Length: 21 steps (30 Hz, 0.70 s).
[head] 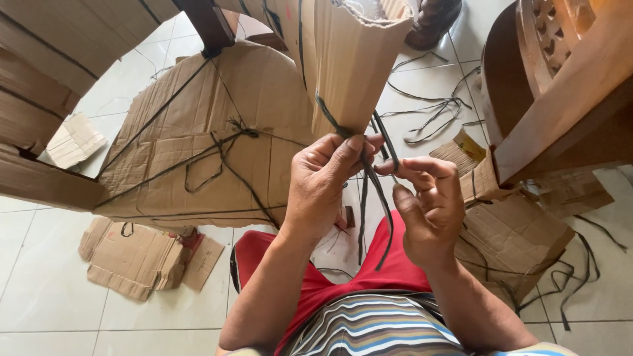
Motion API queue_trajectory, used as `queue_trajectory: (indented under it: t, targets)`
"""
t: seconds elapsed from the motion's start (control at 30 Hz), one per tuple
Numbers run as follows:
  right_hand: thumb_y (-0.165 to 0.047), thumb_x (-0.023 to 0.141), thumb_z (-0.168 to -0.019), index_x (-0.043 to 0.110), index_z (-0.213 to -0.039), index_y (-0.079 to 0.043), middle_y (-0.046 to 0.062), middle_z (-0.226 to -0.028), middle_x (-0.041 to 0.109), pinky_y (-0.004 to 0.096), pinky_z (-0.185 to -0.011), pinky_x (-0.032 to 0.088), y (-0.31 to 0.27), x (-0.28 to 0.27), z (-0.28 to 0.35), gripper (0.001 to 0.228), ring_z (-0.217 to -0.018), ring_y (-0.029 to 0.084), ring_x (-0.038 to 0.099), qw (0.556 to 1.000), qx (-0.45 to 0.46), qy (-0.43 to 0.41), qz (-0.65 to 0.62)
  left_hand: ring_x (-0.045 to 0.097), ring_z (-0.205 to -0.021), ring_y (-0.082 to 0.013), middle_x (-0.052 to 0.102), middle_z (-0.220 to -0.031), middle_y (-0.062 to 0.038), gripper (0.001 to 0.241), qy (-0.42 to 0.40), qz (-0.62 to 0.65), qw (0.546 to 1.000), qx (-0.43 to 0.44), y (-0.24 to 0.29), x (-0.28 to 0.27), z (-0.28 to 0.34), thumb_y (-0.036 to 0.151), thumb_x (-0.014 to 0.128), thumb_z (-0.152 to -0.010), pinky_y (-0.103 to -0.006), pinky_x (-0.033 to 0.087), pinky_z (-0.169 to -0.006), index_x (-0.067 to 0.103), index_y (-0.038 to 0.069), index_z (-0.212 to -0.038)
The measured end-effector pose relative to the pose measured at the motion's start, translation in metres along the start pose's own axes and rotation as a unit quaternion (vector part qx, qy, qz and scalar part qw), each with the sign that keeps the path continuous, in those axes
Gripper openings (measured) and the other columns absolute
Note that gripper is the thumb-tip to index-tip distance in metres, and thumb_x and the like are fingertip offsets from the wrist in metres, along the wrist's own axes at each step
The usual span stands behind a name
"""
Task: Wrapping cardboard around wooden furniture components and securing it with plastic twine using a hook tool for protection.
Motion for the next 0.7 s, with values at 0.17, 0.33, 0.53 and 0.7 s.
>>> queue_trajectory:
  t: [0.17,0.33,0.53,0.7]
  targets:
    - [0.008,0.058,-0.091,0.05,-0.117,0.011,0.025,-0.088,0.071,0.044,-0.099,0.053,-0.012,-0.012,0.024,0.028,-0.102,0.036,0.07,1.0,-0.027,0.01,0.01,0.076,-0.094,-0.0215,0.077,-0.094,-0.018,0.028,-0.003,-0.03,1.0,0.007,-0.006,-0.006,-0.004,0.024,0.069,-0.1,-0.0378,0.062,-0.089,0.073,-0.002,-0.092]
    - [0.011,0.055,-0.088,0.052,-0.12,-0.001,0.018,-0.118,0.063,0.039,-0.093,0.063,-0.007,-0.029,0.043,0.035,-0.096,0.028,0.074,0.999,0.029,0.007,-0.038,0.074,-0.104,-0.0231,0.077,-0.102,-0.015,0.037,-0.067,-0.055,0.996,-0.035,-0.005,-0.005,-0.002,0.037,0.064,-0.098,-0.0351,0.063,-0.092,0.074,0.002,-0.091]
    - [0.009,0.051,-0.088,0.055,-0.122,-0.005,0.014,-0.113,0.067,0.036,-0.082,0.064,-0.011,-0.018,0.052,0.037,-0.1,0.03,0.076,0.999,-0.004,-0.033,-0.02,0.075,-0.094,-0.0256,0.074,-0.096,-0.011,0.036,-0.05,-0.02,0.997,-0.058,-0.006,0.002,0.007,0.034,0.065,-0.098,-0.0417,0.065,-0.09,0.071,0.0,-0.089]
    - [-0.007,0.061,-0.099,0.053,-0.122,0.002,0.027,-0.114,0.069,0.045,-0.1,0.06,-0.014,-0.005,0.063,0.026,-0.104,0.033,0.074,0.998,0.007,-0.061,-0.016,0.063,-0.064,-0.017,0.061,-0.079,-0.008,0.032,0.006,0.064,0.992,-0.105,-0.018,0.008,0.016,0.03,0.061,-0.102,-0.0265,0.043,-0.041,0.064,0.002,-0.086]
Point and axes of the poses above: each hand's wrist, its own z-axis away from the middle knuckle, its own x-axis out of the palm, y = z × x, the point moved 5 cm from there along -z, towards the middle knuckle
